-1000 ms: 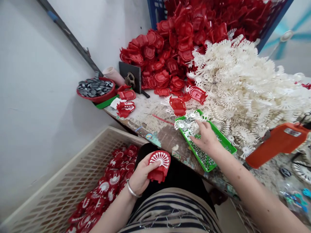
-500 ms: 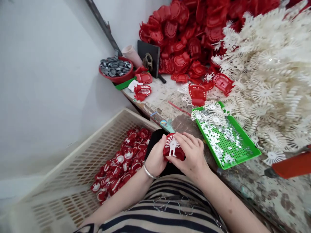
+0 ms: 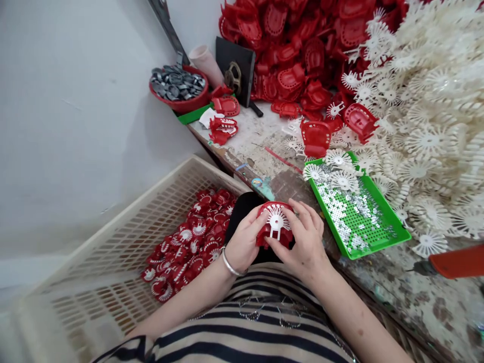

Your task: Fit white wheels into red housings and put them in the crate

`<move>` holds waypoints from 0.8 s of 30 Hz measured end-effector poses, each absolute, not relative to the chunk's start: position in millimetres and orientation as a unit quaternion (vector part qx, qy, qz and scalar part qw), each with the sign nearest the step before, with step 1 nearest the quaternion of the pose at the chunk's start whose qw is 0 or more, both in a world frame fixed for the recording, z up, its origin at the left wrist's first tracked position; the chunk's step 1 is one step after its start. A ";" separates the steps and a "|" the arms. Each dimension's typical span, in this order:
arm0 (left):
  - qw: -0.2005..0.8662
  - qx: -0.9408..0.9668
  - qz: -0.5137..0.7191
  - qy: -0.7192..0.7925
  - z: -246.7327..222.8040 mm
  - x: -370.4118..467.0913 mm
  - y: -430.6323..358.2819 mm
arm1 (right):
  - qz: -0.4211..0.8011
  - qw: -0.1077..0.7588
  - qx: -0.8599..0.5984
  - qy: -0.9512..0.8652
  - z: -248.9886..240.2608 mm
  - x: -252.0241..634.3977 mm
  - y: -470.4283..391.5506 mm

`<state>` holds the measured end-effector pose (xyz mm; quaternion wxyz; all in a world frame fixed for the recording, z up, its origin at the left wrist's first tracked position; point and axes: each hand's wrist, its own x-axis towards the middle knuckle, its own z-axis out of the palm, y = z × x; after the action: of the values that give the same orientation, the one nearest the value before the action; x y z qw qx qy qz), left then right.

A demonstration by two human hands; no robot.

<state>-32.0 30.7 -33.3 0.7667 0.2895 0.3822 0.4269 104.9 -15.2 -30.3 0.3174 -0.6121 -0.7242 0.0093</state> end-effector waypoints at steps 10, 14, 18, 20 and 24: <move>0.778 0.295 0.410 0.374 -28.8 -31.4 27.4 | -0.002 0.323 -0.629 -0.707 -28.0 105.1 -14.6; 0.765 0.309 0.415 0.384 -32.7 -30.9 26.1 | -0.018 0.319 -0.637 -0.701 -31.2 103.6 -15.2; 0.761 0.307 0.418 0.391 -34.1 -30.0 24.8 | -0.022 0.320 -0.630 -0.707 -34.9 101.5 -14.3; 0.759 0.306 0.424 0.388 -33.8 -30.0 24.6 | -0.015 0.329 -0.623 -0.710 -28.3 105.1 -16.6; 0.761 0.309 0.422 0.385 -34.9 -32.2 25.2 | -0.032 0.361 -0.637 -0.680 8.5 135.3 -45.9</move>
<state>-32.2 25.2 -34.9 0.7608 0.3085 0.3846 0.4220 135.3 -45.9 8.5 0.3613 -0.6368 -0.6804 -0.0320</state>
